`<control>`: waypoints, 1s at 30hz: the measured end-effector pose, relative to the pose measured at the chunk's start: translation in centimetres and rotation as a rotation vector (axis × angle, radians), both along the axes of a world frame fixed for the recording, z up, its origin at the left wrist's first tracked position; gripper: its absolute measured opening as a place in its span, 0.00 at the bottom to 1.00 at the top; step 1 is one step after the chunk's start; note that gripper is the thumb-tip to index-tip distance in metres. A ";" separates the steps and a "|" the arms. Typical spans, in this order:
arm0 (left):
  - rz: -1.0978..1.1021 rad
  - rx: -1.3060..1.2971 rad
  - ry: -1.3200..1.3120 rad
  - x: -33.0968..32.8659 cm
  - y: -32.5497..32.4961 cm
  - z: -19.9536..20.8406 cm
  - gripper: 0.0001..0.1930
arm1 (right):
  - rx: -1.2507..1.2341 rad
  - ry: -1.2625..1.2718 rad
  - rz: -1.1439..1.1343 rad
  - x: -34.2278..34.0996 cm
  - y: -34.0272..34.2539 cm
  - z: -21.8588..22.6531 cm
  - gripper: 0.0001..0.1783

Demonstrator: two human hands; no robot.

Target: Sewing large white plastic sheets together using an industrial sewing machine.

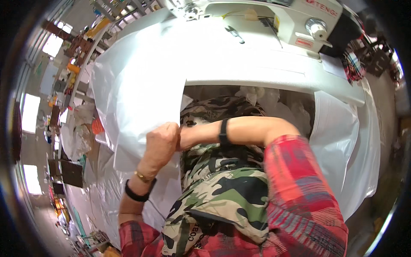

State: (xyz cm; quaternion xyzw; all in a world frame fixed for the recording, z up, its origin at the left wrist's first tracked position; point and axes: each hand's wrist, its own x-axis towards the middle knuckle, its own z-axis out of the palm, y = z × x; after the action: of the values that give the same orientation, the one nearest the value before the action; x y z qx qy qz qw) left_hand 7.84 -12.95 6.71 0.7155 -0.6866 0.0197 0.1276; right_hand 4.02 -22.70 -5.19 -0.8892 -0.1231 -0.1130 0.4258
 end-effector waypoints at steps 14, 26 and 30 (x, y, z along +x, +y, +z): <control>0.503 -0.378 1.386 -1.6 1.8 -3.4 0.16 | -0.345 -0.202 -0.106 -2.9 -16.4 10.5 0.05; 0.500 -0.543 0.572 -2.0 0.1 -3.4 0.13 | -0.358 -0.152 0.021 -2.7 -16.0 11.8 0.08; 0.510 -0.573 0.427 -1.7 -0.3 -2.9 0.07 | -0.560 -0.181 0.026 -1.9 -16.5 11.8 0.05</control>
State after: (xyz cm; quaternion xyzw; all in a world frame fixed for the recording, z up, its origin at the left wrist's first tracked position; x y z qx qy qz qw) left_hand 6.15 -13.20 3.81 0.7859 -0.4131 0.0918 0.4509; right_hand 2.16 -39.15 6.64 -0.9568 -0.1984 -0.1481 0.1527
